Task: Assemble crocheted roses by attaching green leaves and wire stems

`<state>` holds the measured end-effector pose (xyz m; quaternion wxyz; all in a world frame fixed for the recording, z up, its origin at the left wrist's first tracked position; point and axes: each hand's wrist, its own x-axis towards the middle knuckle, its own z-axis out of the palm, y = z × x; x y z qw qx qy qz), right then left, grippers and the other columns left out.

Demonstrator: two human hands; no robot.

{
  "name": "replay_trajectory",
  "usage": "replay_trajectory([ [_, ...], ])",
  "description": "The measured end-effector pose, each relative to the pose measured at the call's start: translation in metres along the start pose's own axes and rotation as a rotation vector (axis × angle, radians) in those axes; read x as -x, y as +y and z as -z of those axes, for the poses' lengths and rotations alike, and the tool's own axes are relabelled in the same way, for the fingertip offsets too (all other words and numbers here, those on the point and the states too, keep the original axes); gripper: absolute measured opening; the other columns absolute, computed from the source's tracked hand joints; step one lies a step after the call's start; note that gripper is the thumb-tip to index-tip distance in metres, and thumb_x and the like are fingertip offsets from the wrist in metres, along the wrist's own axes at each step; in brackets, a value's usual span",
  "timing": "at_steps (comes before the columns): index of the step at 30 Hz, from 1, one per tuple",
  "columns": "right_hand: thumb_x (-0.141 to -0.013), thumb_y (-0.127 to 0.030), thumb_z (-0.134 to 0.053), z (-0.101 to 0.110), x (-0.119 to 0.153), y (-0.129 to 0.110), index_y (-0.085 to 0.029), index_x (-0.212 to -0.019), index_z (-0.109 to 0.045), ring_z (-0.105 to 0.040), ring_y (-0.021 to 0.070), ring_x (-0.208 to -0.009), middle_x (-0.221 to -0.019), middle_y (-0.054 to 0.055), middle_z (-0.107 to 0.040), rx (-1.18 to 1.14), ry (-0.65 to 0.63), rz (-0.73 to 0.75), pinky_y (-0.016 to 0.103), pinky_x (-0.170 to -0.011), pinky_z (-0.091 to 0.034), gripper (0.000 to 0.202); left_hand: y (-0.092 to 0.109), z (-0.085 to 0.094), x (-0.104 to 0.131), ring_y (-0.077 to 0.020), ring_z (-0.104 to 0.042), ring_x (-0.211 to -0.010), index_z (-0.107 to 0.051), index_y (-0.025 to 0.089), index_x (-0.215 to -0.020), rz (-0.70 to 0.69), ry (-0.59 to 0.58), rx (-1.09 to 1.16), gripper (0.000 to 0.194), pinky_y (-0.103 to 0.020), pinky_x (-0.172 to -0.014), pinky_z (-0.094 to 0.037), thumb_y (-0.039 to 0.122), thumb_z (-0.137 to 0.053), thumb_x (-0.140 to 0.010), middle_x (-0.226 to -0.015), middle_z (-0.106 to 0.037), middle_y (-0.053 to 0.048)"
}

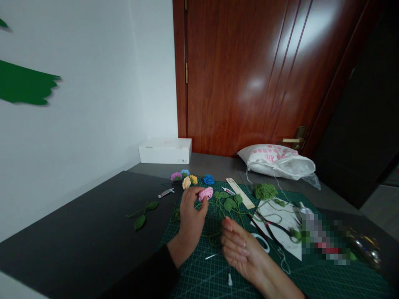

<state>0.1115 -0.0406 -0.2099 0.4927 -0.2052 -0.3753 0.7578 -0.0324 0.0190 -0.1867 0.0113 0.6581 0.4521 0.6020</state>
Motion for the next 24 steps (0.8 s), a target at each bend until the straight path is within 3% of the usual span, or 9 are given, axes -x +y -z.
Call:
replay_trajectory([
  [2,-0.092,-0.057,-0.049,0.001,0.001,-0.003,-0.021,-0.070,-0.050,-0.019,0.0054,-0.029,-0.039,-0.012,-0.034,0.349,0.060,0.078,0.018,-0.032,-0.021,0.042,0.001,0.000,0.000,-0.0214,-0.063,-0.087,-0.060,0.020,-0.092,0.002,-0.005,0.015,0.015,-0.037,-0.082,-0.051,0.009,-0.057,-0.083,-0.091,-0.064,-0.004],
  [4,-0.098,-0.054,-0.034,0.003,0.002,-0.007,-0.021,-0.069,-0.052,-0.034,0.0084,-0.031,-0.040,-0.007,-0.044,0.879,0.168,0.227,0.021,-0.038,-0.031,0.048,0.000,0.000,0.000,-0.0214,-0.064,-0.088,-0.060,0.020,-0.093,0.019,-0.009,0.042,0.016,-0.037,-0.083,-0.051,0.008,-0.057,-0.083,-0.092,-0.064,-0.004],
  [7,-0.097,-0.050,-0.038,0.008,0.003,-0.015,-0.020,-0.070,-0.056,-0.055,0.0166,-0.052,-0.056,0.005,-0.060,1.335,0.283,0.419,0.029,-0.057,-0.043,0.044,-0.002,-0.002,0.000,-0.0217,-0.064,-0.089,-0.061,0.020,-0.093,0.057,-0.020,0.080,0.017,-0.036,-0.083,-0.052,0.008,-0.058,-0.081,-0.093,-0.065,-0.005],
  [10,-0.094,-0.049,-0.045,0.008,0.004,-0.021,-0.020,-0.075,-0.058,-0.059,0.0214,-0.065,-0.067,0.010,-0.064,1.347,0.324,0.449,0.032,-0.062,-0.044,0.037,-0.003,-0.002,0.001,-0.0214,-0.065,-0.086,-0.061,0.019,-0.092,0.083,-0.015,0.089,0.016,-0.036,-0.081,-0.054,0.009,-0.058,-0.080,-0.091,-0.064,-0.005],
  [12,-0.096,-0.048,-0.039,0.006,0.002,-0.020,-0.021,-0.071,-0.055,-0.055,0.0177,-0.053,-0.057,0.005,-0.059,1.321,0.316,0.408,0.028,-0.053,-0.043,0.040,-0.003,-0.002,0.001,-0.0215,-0.065,-0.086,-0.061,0.019,-0.092,0.093,-0.008,0.092,0.015,-0.036,-0.080,-0.054,0.010,-0.058,-0.081,-0.091,-0.065,-0.005],
  [15,-0.098,-0.056,-0.027,-0.001,-0.003,-0.010,-0.024,-0.068,-0.044,-0.031,0.0109,-0.031,-0.040,-0.008,-0.038,0.987,0.229,0.241,0.022,-0.034,-0.029,0.047,-0.002,-0.002,0.001,-0.0218,-0.065,-0.087,-0.062,0.020,-0.092,0.110,-0.004,0.105,0.014,-0.036,-0.081,-0.054,0.012,-0.059,-0.081,-0.092,-0.065,-0.005],
  [18,-0.094,-0.067,-0.027,-0.003,-0.007,-0.004,-0.026,-0.069,-0.038,-0.018,0.0084,-0.031,-0.043,-0.013,-0.025,0.730,0.157,0.205,0.020,-0.030,-0.024,0.049,-0.002,-0.002,0.000,-0.0218,-0.065,-0.085,-0.062,0.019,-0.091,0.129,0.000,0.121,0.014,-0.036,-0.080,-0.054,0.011,-0.059,-0.080,-0.091,-0.065,-0.005],
  [21,-0.098,-0.061,-0.025,0.005,-0.008,-0.010,-0.023,-0.068,-0.044,-0.027,0.0089,-0.030,-0.041,-0.011,-0.031,1.027,0.203,0.356,0.021,-0.034,-0.031,0.052,-0.003,-0.002,0.001,-0.0220,-0.065,-0.086,-0.063,0.019,-0.091,0.147,0.005,0.141,0.015,-0.037,-0.080,-0.055,0.011,-0.060,-0.079,-0.092,-0.065,-0.006],
  [24,-0.098,-0.049,-0.039,0.015,-0.005,-0.025,-0.020,-0.069,-0.056,-0.051,0.0139,-0.047,-0.052,0.000,-0.054,1.305,0.284,0.492,0.026,-0.053,-0.044,0.045,-0.006,-0.003,0.003,-0.0214,-0.066,-0.086,-0.064,0.019,-0.092,0.172,-0.005,0.183,0.015,-0.036,-0.081,-0.055,0.012,-0.061,-0.079,-0.093,-0.066,-0.006],
])
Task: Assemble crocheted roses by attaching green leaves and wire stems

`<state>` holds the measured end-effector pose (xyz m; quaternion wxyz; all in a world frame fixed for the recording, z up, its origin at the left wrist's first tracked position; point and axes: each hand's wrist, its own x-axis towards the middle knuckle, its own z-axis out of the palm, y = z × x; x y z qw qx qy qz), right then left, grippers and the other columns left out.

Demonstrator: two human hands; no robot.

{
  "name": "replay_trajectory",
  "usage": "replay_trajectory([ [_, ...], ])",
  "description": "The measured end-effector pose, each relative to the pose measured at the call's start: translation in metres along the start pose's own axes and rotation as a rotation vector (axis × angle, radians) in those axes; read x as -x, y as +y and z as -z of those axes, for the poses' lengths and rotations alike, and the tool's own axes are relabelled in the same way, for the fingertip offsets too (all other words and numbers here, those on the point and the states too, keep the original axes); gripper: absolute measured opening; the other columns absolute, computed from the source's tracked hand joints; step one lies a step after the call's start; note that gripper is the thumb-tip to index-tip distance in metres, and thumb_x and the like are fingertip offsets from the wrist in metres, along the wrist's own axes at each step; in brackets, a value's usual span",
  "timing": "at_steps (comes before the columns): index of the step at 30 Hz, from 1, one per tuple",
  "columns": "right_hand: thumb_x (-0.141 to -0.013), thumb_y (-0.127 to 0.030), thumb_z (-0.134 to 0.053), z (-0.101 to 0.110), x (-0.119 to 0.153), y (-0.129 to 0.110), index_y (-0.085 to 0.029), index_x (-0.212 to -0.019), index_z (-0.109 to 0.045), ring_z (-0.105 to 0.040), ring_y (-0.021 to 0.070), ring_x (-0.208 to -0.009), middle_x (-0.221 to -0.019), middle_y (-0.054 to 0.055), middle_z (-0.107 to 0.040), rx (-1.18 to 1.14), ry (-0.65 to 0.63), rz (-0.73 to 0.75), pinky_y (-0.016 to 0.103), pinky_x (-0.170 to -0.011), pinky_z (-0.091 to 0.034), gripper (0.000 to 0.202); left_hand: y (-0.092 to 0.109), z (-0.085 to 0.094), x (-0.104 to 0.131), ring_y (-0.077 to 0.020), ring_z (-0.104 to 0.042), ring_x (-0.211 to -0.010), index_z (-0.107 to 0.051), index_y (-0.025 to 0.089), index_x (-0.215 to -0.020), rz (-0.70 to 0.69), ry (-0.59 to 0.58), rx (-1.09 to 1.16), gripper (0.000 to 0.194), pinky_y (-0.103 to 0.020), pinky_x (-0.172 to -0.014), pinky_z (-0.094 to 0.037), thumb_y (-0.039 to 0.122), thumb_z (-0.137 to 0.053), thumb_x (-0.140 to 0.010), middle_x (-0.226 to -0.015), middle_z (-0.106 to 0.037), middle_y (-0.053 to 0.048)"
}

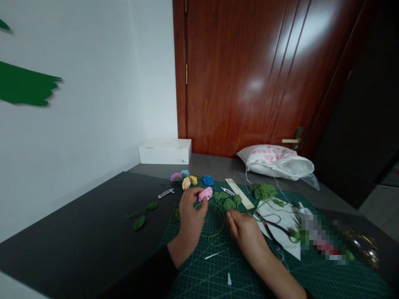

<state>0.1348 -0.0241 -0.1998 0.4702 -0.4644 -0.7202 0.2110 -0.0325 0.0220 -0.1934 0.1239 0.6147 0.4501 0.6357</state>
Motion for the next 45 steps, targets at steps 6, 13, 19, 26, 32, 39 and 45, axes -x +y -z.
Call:
replay_trajectory([
  [6,-0.098,-0.024,-0.042,0.012,-0.002,0.001,-0.017,-0.096,-0.067,-0.066,0.0245,-0.075,-0.080,0.012,-0.071,0.372,0.054,0.186,0.035,-0.073,-0.049,0.026,-0.003,-0.008,0.004,-0.0199,-0.068,-0.084,-0.063,0.016,-0.094,0.067,-0.077,0.121,0.017,-0.034,-0.077,-0.058,0.011,-0.061,-0.078,-0.092,-0.068,-0.007],
  [13,-0.098,-0.020,-0.039,0.019,-0.009,-0.014,-0.017,-0.095,-0.061,-0.066,0.0179,-0.057,-0.068,0.004,-0.069,0.437,0.134,0.134,0.027,-0.056,-0.048,0.022,0.016,-0.010,-0.010,-0.0205,-0.070,-0.089,-0.066,0.016,-0.098,0.084,-0.300,0.314,0.019,-0.032,-0.075,-0.059,0.017,-0.065,-0.079,-0.098,-0.071,-0.010],
  [19,-0.094,-0.026,-0.051,0.071,-0.040,-0.082,-0.020,-0.091,-0.057,-0.065,0.0139,-0.057,-0.071,0.001,-0.068,0.026,0.248,0.160,0.024,-0.057,-0.052,0.009,0.070,-0.007,-0.060,-0.0207,-0.071,-0.089,-0.066,0.015,-0.098,0.073,-0.335,0.484,0.021,-0.035,-0.082,-0.057,0.020,-0.068,-0.078,-0.098,-0.074,-0.011],
  [26,-0.093,-0.025,-0.057,0.110,-0.059,-0.131,-0.020,-0.088,-0.065,-0.068,0.0194,-0.083,-0.086,0.005,-0.071,0.176,0.511,0.454,0.033,-0.072,-0.055,0.010,0.144,0.003,-0.091,-0.0213,-0.070,-0.086,-0.069,0.015,-0.100,0.077,-0.460,0.701,0.022,-0.035,-0.077,-0.057,0.019,-0.068,-0.079,-0.102,-0.073,-0.013],
  [32,-0.094,-0.020,-0.055,0.111,-0.067,-0.130,-0.022,-0.092,-0.066,-0.069,0.0149,-0.072,-0.081,0.001,-0.073,0.218,0.572,0.569,0.026,-0.065,-0.054,0.011,0.152,0.011,-0.105,-0.0180,-0.066,-0.069,-0.070,0.015,-0.096,0.063,-0.565,0.748,0.020,-0.032,-0.063,-0.057,0.023,-0.069,-0.078,-0.090,-0.073,-0.010],
  [39,-0.095,-0.021,-0.055,0.105,-0.076,-0.116,-0.023,-0.092,-0.064,-0.069,0.0132,-0.069,-0.079,-0.001,-0.072,0.246,0.582,0.631,0.023,-0.063,-0.053,0.010,0.144,0.011,-0.111,-0.0202,-0.069,-0.077,-0.072,0.016,-0.098,0.129,-0.643,0.773,0.021,-0.031,-0.066,-0.058,0.020,-0.071,-0.077,-0.092,-0.074,-0.010],
  [45,-0.097,-0.022,-0.052,0.106,-0.074,-0.113,-0.025,-0.092,-0.061,-0.071,0.0145,-0.074,-0.083,0.001,-0.074,0.264,0.547,0.680,0.024,-0.067,-0.055,0.011,0.139,0.011,-0.111,-0.0246,-0.070,-0.094,-0.068,0.019,-0.107,0.092,-0.669,0.727,0.032,-0.037,-0.079,-0.058,0.018,-0.070,-0.076,-0.104,-0.073,-0.012],
])
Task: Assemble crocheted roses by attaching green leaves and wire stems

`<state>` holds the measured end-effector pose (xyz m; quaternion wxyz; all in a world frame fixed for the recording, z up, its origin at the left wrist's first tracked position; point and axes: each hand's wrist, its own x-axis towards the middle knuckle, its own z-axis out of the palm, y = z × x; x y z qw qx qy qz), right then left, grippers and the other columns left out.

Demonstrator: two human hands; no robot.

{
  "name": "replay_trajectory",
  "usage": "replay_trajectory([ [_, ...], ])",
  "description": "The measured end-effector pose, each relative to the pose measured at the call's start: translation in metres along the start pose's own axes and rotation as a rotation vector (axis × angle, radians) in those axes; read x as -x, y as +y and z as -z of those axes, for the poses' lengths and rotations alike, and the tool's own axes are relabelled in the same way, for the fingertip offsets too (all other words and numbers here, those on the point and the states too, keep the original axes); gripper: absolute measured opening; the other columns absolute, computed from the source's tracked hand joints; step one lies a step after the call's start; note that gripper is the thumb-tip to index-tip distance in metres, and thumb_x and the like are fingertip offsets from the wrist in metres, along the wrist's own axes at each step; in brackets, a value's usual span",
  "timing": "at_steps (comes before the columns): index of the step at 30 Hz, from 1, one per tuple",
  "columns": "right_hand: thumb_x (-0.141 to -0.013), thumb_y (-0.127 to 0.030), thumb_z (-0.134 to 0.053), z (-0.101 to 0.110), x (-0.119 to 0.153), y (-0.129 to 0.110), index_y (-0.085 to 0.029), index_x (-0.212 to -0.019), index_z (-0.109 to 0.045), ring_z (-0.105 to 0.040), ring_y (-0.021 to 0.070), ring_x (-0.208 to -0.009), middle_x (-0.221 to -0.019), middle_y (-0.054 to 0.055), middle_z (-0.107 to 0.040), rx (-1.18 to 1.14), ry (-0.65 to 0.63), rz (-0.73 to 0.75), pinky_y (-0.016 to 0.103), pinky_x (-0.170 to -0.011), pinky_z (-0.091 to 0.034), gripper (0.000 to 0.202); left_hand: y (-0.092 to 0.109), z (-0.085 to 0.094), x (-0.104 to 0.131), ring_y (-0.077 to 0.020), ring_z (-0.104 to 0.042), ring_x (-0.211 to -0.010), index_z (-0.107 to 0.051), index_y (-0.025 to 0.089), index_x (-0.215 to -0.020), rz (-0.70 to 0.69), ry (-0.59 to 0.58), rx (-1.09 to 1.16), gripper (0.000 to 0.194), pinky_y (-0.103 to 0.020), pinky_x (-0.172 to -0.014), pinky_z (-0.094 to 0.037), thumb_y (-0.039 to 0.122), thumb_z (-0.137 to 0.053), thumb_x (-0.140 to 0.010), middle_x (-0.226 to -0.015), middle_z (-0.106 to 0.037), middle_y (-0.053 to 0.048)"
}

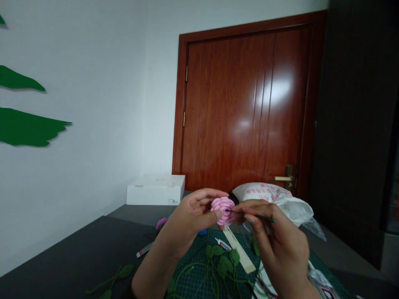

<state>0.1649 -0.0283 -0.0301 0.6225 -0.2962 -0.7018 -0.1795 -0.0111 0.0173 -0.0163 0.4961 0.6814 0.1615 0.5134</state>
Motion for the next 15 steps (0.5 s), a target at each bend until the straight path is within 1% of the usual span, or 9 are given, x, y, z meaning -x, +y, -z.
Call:
replay_trajectory([
  [3,-0.097,-0.020,-0.051,-0.002,0.003,0.000,-0.025,-0.093,-0.060,-0.071,0.0150,-0.078,-0.086,0.002,-0.074,-0.007,0.023,0.005,0.026,-0.070,-0.056,0.011,0.000,-0.003,0.001,-0.0252,-0.070,-0.096,-0.066,0.020,-0.109,-0.039,0.024,-0.070,0.034,-0.039,-0.082,-0.058,0.018,-0.068,-0.075,-0.106,-0.073,-0.012],
  [6,-0.097,-0.015,-0.049,-0.004,0.006,0.001,-0.024,-0.096,-0.057,-0.070,0.0148,-0.083,-0.090,0.003,-0.073,-0.078,0.054,0.014,0.027,-0.074,-0.056,0.012,0.000,-0.005,0.000,-0.0235,-0.070,-0.093,-0.067,0.020,-0.107,-0.068,0.034,-0.075,0.033,-0.036,-0.079,-0.058,0.015,-0.065,-0.075,-0.104,-0.073,-0.011],
  [9,-0.096,-0.009,-0.046,-0.003,0.008,0.000,-0.024,-0.100,-0.054,-0.071,0.0144,-0.084,-0.091,0.003,-0.073,-0.143,0.073,0.021,0.028,-0.076,-0.056,0.017,0.000,-0.007,0.000,-0.0230,-0.070,-0.090,-0.069,0.020,-0.102,-0.109,0.130,-0.115,0.029,-0.035,-0.076,-0.059,0.012,-0.063,-0.074,-0.100,-0.074,-0.010],
  [12,-0.094,-0.005,-0.045,-0.001,0.006,-0.002,-0.023,-0.099,-0.054,-0.071,0.0136,-0.082,-0.089,0.002,-0.072,-0.174,0.077,0.025,0.028,-0.075,-0.056,0.020,0.004,-0.008,0.001,-0.0234,-0.070,-0.093,-0.069,0.017,-0.102,-0.132,0.208,-0.200,0.027,-0.037,-0.081,-0.058,0.013,-0.063,-0.075,-0.097,-0.074,-0.010],
  [15,-0.093,-0.003,-0.045,-0.003,0.005,-0.003,-0.021,-0.098,-0.055,-0.071,0.0129,-0.082,-0.091,0.002,-0.072,-0.238,0.103,0.024,0.027,-0.074,-0.057,0.021,0.009,-0.011,0.004,-0.0220,-0.069,-0.095,-0.068,0.016,-0.104,-0.099,0.207,-0.216,0.028,-0.037,-0.086,-0.057,0.014,-0.063,-0.077,-0.099,-0.074,-0.009],
])
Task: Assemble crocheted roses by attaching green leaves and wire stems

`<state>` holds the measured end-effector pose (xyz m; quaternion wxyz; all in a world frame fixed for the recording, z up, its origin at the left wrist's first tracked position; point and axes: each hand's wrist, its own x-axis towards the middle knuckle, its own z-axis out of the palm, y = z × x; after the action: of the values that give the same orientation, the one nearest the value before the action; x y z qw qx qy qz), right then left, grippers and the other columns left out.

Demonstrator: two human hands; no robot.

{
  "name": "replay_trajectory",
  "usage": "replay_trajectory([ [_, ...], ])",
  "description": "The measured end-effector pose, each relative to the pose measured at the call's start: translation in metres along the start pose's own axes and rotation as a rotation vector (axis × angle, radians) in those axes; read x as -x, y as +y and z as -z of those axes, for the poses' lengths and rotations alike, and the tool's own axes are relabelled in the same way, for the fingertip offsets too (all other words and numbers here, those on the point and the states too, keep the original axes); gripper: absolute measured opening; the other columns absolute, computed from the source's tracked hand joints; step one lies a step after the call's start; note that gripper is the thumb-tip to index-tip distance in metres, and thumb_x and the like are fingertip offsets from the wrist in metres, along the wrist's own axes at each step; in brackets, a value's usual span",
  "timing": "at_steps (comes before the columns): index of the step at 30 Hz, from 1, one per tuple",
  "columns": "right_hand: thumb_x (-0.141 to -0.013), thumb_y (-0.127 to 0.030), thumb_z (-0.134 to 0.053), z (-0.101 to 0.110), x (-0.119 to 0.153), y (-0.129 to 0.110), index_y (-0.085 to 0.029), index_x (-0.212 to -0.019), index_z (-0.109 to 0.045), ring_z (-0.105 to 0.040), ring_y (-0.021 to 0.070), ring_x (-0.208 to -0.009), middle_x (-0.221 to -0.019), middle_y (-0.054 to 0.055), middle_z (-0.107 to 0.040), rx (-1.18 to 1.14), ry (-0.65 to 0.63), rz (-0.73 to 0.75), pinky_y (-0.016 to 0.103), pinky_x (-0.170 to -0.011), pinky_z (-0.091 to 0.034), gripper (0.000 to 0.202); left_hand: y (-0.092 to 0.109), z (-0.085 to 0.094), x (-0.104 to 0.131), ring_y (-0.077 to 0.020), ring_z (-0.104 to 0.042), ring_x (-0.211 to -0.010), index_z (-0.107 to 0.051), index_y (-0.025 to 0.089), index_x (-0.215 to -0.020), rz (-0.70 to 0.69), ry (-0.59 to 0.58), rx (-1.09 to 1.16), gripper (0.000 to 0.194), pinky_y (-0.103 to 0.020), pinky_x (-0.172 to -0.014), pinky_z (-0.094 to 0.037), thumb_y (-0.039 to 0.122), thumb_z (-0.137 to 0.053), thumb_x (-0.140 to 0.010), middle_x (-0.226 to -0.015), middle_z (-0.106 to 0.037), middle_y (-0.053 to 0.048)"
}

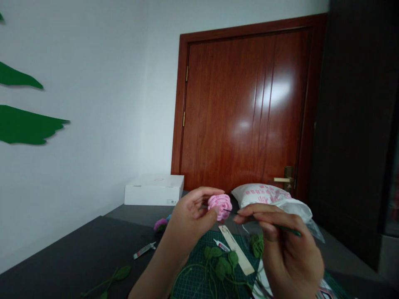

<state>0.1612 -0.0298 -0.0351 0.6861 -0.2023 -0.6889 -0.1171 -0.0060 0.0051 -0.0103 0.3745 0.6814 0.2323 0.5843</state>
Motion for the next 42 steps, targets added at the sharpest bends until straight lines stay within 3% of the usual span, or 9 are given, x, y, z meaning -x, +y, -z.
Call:
replay_trajectory([
  [10,-0.092,-0.002,-0.046,-0.001,0.000,0.001,-0.021,-0.097,-0.054,-0.070,0.0112,-0.084,-0.090,0.001,-0.072,0.060,0.007,0.029,0.024,-0.077,-0.055,0.021,0.008,-0.006,0.002,-0.0195,-0.070,-0.093,-0.069,0.016,-0.102,0.026,0.008,0.045,0.028,-0.034,-0.087,-0.056,0.011,-0.065,-0.074,-0.099,-0.075,-0.008],
  [26,-0.086,0.004,-0.047,0.002,0.002,0.004,-0.019,-0.107,-0.053,-0.068,0.0151,-0.088,-0.095,0.004,-0.069,-0.014,-0.053,0.085,0.032,-0.078,-0.055,0.031,0.003,-0.008,0.002,-0.0176,-0.069,-0.089,-0.068,0.015,-0.103,0.032,0.008,0.049,0.026,-0.032,-0.086,-0.055,0.014,-0.064,-0.077,-0.096,-0.074,-0.008],
  [42,-0.085,0.004,-0.044,0.003,-0.009,-0.005,-0.018,-0.094,-0.054,-0.068,0.0124,-0.073,-0.081,0.002,-0.069,0.161,-0.115,0.186,0.025,-0.067,-0.055,0.027,-0.004,-0.013,0.000,-0.0236,-0.071,-0.095,-0.066,0.015,-0.101,0.066,0.011,-0.049,0.025,-0.036,-0.084,-0.057,0.019,-0.064,-0.077,-0.103,-0.075,-0.013],
])
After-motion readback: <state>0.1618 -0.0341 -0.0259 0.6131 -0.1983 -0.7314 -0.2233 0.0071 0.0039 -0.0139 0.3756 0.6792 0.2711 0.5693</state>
